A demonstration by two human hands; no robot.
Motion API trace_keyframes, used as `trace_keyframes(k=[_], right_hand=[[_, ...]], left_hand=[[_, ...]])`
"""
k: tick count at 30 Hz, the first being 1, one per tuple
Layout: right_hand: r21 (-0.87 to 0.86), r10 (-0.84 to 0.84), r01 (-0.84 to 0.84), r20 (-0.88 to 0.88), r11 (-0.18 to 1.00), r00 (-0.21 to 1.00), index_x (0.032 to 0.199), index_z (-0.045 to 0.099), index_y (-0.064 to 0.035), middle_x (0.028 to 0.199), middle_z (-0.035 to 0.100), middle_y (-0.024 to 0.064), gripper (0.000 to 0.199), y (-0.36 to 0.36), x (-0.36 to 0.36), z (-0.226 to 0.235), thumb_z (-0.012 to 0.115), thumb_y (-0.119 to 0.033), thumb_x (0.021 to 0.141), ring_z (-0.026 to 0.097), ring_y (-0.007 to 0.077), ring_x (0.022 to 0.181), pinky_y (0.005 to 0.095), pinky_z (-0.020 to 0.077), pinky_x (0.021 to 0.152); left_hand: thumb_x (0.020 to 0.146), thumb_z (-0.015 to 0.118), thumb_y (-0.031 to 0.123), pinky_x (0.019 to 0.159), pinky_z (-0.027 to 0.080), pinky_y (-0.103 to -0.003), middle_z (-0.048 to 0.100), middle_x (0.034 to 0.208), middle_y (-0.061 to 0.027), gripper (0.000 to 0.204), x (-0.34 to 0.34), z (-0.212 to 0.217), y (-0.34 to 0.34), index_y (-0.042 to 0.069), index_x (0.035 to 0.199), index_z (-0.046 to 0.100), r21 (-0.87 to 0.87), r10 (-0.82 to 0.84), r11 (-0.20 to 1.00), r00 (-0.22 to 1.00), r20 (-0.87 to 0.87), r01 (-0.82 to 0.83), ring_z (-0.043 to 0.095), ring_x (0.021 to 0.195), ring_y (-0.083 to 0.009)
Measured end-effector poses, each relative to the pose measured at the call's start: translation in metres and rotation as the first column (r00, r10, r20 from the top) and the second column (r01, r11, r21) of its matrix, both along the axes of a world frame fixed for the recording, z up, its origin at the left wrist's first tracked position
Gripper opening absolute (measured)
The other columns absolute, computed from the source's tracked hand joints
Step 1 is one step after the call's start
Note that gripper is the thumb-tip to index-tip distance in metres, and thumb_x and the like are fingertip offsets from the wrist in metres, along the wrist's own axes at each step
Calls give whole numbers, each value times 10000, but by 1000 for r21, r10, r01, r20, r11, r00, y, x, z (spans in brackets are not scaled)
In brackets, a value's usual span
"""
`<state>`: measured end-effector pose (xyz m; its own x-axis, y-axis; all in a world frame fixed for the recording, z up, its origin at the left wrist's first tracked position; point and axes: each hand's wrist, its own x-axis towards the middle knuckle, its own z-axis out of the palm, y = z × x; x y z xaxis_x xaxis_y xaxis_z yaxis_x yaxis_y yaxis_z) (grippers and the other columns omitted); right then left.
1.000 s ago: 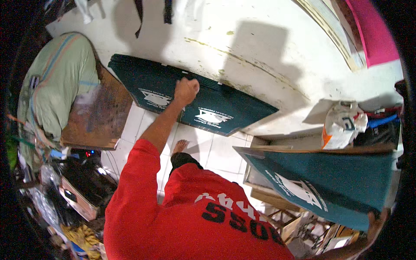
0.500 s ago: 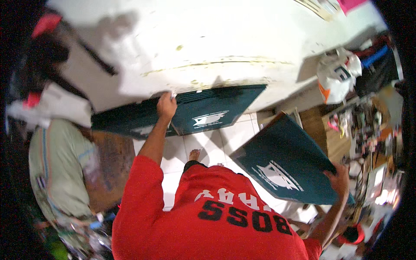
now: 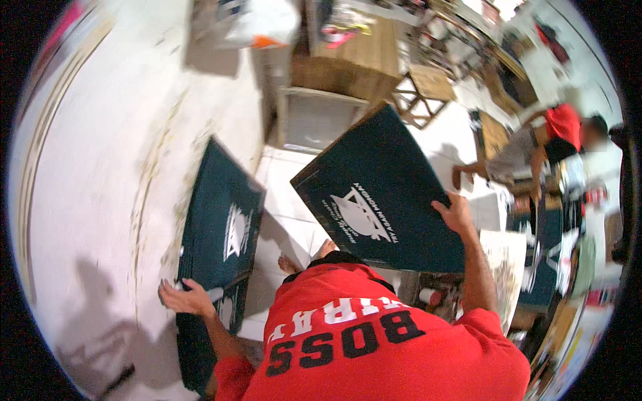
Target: The person stacks green printed boards, places a wooden frame with a screen over a board, and then handles a small wrapped item, unwrapping it and manipulating its contents. The person moves items around the workspace to position the frame and board.
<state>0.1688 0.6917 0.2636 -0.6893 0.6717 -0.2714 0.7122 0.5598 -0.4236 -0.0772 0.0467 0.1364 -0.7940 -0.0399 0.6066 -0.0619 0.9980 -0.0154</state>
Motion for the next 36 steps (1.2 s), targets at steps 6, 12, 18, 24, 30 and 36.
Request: trace_keyframes(k=[6,12,18,24,30,36], right_hand=[[46,-177,175,35,983,984,1043,704,-30,872,707,226,338,-27,45,-58,740,-309,856,693,410,824,486,533,757],[123,-462,463,-40,878,886,1000,702,-15,733,640,235,281,-33,82,-78,737,-241,838,671,345,672,464,501,655],[35,-800,843,-298,536,521,974,734,-76,717,663,185,198,-29,142,-26,739,-224,843,638,251,605,372,500,599],[54,-773,970,-595,236,221,949,734,17,737,726,79,226,12,138,2,742,-197,876,632,92,652,286,482,575],[-38,-616,999,-787,-2,-31,893,731,18,725,707,55,217,77,85,42,771,-193,868,584,78,645,278,478,589],[-268,-360,963,-896,-28,-260,1044,715,6,915,732,63,252,138,44,28,728,-214,922,625,109,819,284,511,758]], left_hand=[[879,663,244,1074,349,-544,435,1454,-223,595,-58,-67,143,60,1411,469,171,-393,915,904,168,365,428,1330,-411],[869,662,181,1112,327,-515,422,1474,-226,580,-96,-121,299,25,1395,472,391,-803,593,552,224,704,408,1356,-396],[856,680,153,1146,283,-528,398,1476,-255,601,-59,-151,441,-8,1390,456,589,-915,370,172,365,719,369,1373,-428],[916,668,222,1040,402,-458,583,1273,-237,436,-27,-182,603,-22,1266,578,805,-788,109,-443,428,584,525,1230,-368],[1031,497,444,907,493,-375,714,1098,-186,531,41,-179,766,-37,1180,664,902,-150,349,-935,320,253,666,996,-281],[999,347,658,1056,429,-447,603,1347,-113,712,124,-146,878,82,1377,525,323,-215,919,-974,-72,-227,532,1271,-272]])
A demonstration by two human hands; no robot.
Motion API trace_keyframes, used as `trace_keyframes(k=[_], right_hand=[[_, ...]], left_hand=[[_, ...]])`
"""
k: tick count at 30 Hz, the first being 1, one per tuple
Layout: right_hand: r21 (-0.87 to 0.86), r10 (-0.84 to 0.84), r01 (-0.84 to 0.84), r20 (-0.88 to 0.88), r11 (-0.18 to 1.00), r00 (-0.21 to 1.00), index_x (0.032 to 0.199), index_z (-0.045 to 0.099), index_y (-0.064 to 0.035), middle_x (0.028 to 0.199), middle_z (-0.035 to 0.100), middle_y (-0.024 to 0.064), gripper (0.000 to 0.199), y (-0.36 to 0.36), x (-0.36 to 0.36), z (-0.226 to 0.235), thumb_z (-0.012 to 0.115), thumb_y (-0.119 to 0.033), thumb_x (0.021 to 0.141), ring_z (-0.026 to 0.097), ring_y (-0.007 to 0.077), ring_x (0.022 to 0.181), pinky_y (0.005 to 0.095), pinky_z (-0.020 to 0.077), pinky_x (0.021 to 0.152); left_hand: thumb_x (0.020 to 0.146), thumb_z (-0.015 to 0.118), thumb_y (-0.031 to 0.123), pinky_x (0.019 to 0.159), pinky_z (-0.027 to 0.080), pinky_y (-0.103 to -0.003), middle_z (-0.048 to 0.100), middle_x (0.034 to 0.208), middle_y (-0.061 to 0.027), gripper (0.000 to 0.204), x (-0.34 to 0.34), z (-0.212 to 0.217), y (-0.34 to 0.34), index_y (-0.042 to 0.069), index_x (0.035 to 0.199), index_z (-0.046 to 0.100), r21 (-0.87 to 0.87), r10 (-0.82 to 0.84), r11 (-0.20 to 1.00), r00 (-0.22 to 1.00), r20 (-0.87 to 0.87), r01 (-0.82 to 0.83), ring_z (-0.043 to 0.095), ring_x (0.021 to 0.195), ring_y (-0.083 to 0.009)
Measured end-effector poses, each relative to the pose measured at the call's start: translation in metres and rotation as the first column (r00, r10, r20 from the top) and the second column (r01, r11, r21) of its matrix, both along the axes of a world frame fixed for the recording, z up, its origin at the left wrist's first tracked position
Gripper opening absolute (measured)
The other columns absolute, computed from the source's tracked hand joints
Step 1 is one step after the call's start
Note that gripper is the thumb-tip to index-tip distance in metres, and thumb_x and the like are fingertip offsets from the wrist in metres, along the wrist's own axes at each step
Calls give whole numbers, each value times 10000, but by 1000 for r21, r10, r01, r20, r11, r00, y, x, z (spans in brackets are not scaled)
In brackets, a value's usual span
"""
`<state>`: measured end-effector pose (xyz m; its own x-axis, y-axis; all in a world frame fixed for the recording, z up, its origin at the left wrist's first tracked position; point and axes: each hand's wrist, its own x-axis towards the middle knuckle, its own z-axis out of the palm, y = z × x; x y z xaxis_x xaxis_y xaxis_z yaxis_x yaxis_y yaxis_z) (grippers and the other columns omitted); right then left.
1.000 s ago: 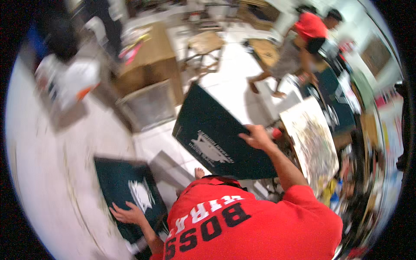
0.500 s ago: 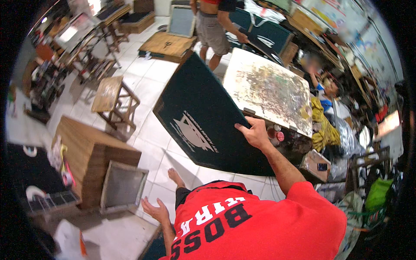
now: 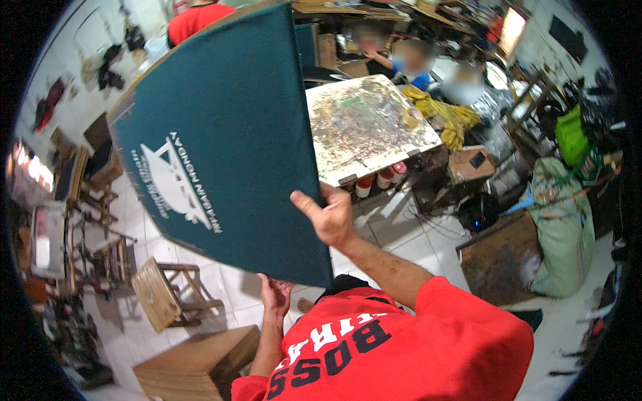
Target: The person stacks green printed boards, places a wooden frame with a screen over a board, and then handles a small wrapped item, unwrapping it and manipulating its contents. The person moves items around the workspace to position the frame and board.
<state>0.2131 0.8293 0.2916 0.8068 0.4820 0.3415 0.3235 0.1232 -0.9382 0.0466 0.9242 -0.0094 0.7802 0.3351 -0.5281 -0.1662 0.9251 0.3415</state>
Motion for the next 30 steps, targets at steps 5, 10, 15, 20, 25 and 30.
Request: trace_keyframes(k=[5,10,15,20,25,30], right_hand=[[56,87,-75,-264,996,961,1179,669,12,1104,717,94,342,11,-11,-68,727,-213,927,637,142,982,322,524,872],[-389,487,-484,-99,784,868,1276,618,17,1163,697,131,470,-44,51,-161,766,-175,873,653,197,1063,343,515,962],[-661,-318,199,-64,724,946,1086,699,-36,931,746,101,236,-149,227,-225,637,-96,866,685,173,830,310,552,747],[-677,-702,596,163,432,693,1307,582,-43,1019,724,114,521,-225,438,-213,737,-224,844,679,278,983,400,518,908],[-717,-758,557,61,419,650,1575,217,-157,1122,682,203,811,-255,569,-174,671,-216,906,653,362,1042,476,506,881],[-772,-668,527,185,355,721,1590,189,-260,1096,643,231,811,-271,627,-157,670,-243,936,650,389,968,502,509,810]], left_hand=[[1017,301,507,1122,363,-571,528,1436,-143,615,9,33,86,100,1438,489,-215,345,916,939,-11,-339,492,1308,-362],[995,375,523,1105,371,-585,475,1479,-167,663,-32,40,145,66,1471,440,180,606,795,764,-221,-579,472,1318,-396],[1019,410,511,1071,417,-535,494,1458,-206,676,-51,64,158,-2,1456,456,444,769,638,550,-325,-629,516,1277,-381],[1021,408,504,1069,419,-531,495,1456,-207,671,34,106,122,-3,1458,453,698,804,560,496,-328,-446,518,1275,-377],[1024,406,497,1067,421,-527,497,1455,-207,666,142,169,81,-4,1461,450,843,794,494,505,-337,-213,519,1273,-374],[1027,404,490,1065,423,-523,498,1453,-208,661,222,211,58,-5,1463,446,891,771,450,529,-355,-58,521,1271,-370]])
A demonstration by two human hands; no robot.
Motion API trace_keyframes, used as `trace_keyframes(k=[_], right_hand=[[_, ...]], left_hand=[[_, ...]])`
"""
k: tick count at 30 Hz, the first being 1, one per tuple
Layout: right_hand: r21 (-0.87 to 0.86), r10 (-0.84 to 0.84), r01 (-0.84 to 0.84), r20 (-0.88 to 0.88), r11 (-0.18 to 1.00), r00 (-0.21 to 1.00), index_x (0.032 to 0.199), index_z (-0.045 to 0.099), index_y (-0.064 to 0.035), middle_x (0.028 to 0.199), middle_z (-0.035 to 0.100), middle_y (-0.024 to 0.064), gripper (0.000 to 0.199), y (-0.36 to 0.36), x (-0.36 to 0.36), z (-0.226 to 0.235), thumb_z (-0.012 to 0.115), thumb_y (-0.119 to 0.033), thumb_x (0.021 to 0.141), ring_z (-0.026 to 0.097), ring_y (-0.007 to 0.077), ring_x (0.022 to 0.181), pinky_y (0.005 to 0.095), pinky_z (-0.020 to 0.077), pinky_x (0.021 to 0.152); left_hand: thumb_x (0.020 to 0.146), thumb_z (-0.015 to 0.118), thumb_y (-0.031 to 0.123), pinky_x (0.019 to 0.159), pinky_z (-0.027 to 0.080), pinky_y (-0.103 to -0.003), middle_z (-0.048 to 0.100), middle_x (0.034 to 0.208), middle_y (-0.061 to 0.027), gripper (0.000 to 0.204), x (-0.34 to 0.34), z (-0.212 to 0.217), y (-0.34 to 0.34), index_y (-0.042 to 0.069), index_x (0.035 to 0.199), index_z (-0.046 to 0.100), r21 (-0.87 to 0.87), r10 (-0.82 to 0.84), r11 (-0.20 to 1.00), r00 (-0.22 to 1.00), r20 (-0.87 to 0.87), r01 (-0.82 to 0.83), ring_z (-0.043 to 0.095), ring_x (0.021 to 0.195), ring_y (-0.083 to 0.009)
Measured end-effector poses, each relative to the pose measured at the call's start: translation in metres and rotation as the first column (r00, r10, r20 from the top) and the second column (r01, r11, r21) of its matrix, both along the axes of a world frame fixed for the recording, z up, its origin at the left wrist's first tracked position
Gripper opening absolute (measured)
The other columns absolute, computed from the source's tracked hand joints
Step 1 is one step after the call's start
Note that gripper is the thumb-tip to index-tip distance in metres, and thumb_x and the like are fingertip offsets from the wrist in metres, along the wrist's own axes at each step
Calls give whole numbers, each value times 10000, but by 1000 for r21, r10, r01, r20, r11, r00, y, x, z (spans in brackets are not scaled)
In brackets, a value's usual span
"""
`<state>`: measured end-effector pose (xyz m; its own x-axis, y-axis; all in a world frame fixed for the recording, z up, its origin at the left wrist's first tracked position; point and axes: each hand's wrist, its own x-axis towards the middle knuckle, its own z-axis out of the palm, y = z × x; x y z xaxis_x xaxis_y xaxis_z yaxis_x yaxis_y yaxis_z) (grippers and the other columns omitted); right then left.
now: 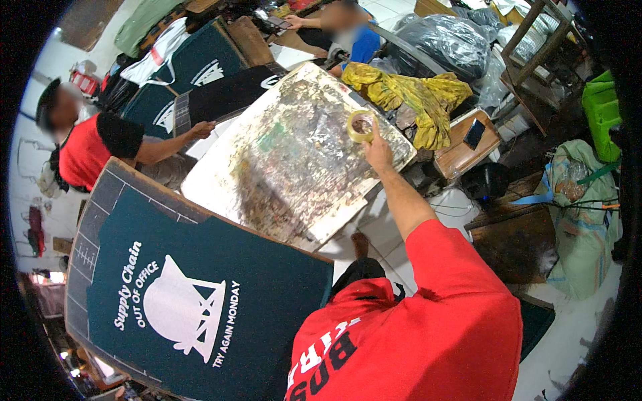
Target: The person stacks green printed boards, places a wooden frame with a screen over a board, and then handles a small wrapped item, unwrapping it and manipulating its contents. The person moves items around the workspace to position the frame and board.
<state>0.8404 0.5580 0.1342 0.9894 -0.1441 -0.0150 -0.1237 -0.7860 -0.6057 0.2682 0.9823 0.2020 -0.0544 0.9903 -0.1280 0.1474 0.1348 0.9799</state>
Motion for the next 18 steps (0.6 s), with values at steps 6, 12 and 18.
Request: trace_keyframes(k=[6,12,18], right_hand=[[-76,219,-206,256,976,942,1158,603,-128,1049,619,198,274,-40,12,-12,691,-206,911,642,406,883,476,531,709],[295,-592,516,486,804,643,1143,601,-28,1054,628,196,282,-141,-25,-22,648,-210,934,603,400,984,463,475,840],[53,-762,760,70,647,644,1240,589,-82,1140,663,221,382,-276,-25,-89,662,-287,925,626,411,1060,476,492,875]], left_hand=[[1030,401,482,1063,426,-518,499,1451,-208,656,78,11,-13,-6,1466,442,21,-141,989,983,-114,144,522,1269,-366],[1033,399,474,1061,428,-514,501,1449,-209,650,133,47,-27,-7,1468,438,35,-226,970,948,-226,240,524,1267,-361],[1036,396,466,1059,430,-509,502,1448,-209,644,168,74,-42,-8,1471,434,39,-261,957,916,-303,286,526,1265,-357]])
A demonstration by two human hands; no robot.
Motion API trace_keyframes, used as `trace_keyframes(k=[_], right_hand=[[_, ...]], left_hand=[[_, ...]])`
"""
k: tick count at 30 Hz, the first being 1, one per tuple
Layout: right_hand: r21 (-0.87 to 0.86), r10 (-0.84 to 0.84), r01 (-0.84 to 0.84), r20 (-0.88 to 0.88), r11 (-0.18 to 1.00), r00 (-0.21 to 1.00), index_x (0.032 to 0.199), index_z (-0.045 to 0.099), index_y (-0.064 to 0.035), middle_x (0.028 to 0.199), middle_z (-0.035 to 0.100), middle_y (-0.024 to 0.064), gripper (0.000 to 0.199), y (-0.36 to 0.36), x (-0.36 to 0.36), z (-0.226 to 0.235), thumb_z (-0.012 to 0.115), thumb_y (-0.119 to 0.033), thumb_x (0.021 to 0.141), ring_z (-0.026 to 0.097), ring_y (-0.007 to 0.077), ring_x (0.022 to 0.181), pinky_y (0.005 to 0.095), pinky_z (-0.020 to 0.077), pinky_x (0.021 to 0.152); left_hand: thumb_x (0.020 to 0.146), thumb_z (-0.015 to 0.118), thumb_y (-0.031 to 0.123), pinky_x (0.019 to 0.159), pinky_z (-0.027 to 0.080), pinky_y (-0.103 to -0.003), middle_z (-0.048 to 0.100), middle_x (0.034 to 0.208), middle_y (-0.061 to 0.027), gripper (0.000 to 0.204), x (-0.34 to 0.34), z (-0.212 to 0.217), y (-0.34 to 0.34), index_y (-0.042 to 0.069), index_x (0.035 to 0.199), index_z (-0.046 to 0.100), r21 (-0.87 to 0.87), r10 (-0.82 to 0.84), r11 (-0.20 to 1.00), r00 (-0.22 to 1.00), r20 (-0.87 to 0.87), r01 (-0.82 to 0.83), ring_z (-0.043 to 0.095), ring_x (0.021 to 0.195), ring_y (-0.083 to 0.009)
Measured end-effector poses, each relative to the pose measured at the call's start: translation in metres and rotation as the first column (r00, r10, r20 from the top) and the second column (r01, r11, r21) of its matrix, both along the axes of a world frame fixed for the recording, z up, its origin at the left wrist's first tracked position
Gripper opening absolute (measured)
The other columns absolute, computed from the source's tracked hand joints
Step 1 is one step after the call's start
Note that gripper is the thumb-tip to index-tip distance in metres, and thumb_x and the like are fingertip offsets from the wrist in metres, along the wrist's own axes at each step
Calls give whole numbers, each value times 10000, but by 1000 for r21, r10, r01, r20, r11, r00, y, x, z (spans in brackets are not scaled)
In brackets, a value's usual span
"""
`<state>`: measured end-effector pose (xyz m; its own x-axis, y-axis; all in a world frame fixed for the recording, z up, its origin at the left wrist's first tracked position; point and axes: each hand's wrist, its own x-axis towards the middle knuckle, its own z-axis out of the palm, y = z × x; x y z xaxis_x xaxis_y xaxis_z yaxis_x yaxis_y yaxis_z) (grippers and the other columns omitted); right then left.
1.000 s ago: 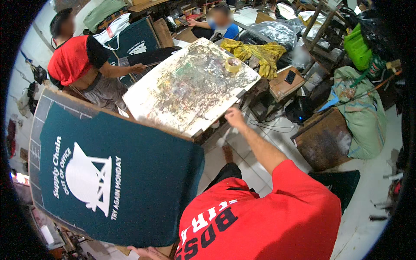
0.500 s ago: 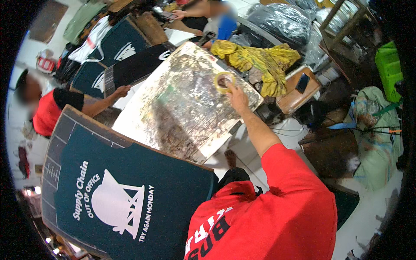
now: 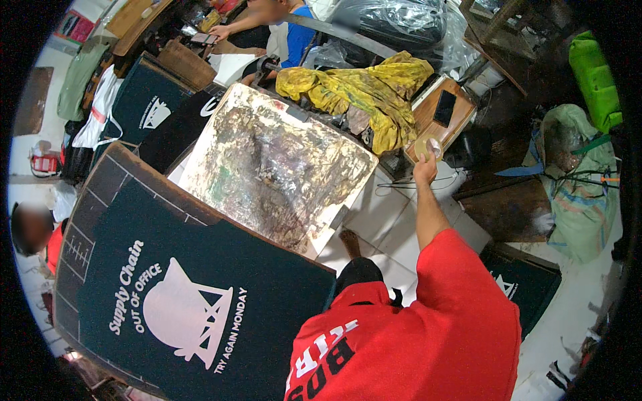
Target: The person stacks green printed boards, places a wooden frame with a screen over a board, and then handles a small wrapped item, unwrapping it and manipulating its contents. The person moves items around the workspace to position the frame and board.
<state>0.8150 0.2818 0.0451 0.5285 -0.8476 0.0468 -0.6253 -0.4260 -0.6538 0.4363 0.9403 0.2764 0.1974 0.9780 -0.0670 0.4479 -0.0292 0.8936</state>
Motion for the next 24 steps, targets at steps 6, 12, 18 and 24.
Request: trace_keyframes(k=[6,12,18,24], right_hand=[[200,220,-189,-146,961,965,1237,621,-74,1130,665,216,406,-48,22,-53,642,-296,898,626,389,1066,473,483,911],[281,116,-131,69,951,991,1371,502,-18,1343,550,222,628,-45,95,43,666,-411,910,540,357,1212,449,431,1012],[241,130,-257,440,936,889,1439,470,-24,1449,486,209,720,-37,197,148,761,-359,872,489,324,1313,440,437,1043],[50,96,-109,219,993,971,1134,699,-36,1124,705,171,341,-54,166,80,683,-266,882,673,340,1011,428,521,865]], left_hand=[[1039,394,457,1057,433,-504,504,1446,-209,639,15,34,-15,-9,1474,430,51,-4,999,996,-92,9,528,1263,-353],[1042,392,449,1054,435,-500,505,1444,-210,633,11,65,-22,-10,1476,426,94,27,995,991,-129,-14,529,1261,-348],[1045,389,441,1052,438,-495,507,1442,-210,628,-12,82,-19,-11,1479,422,121,40,992,988,-146,-23,531,1258,-344],[1049,387,433,1050,440,-490,508,1440,-211,622,-63,120,-15,-13,1482,418,143,96,987,983,-154,-74,533,1256,-340]])
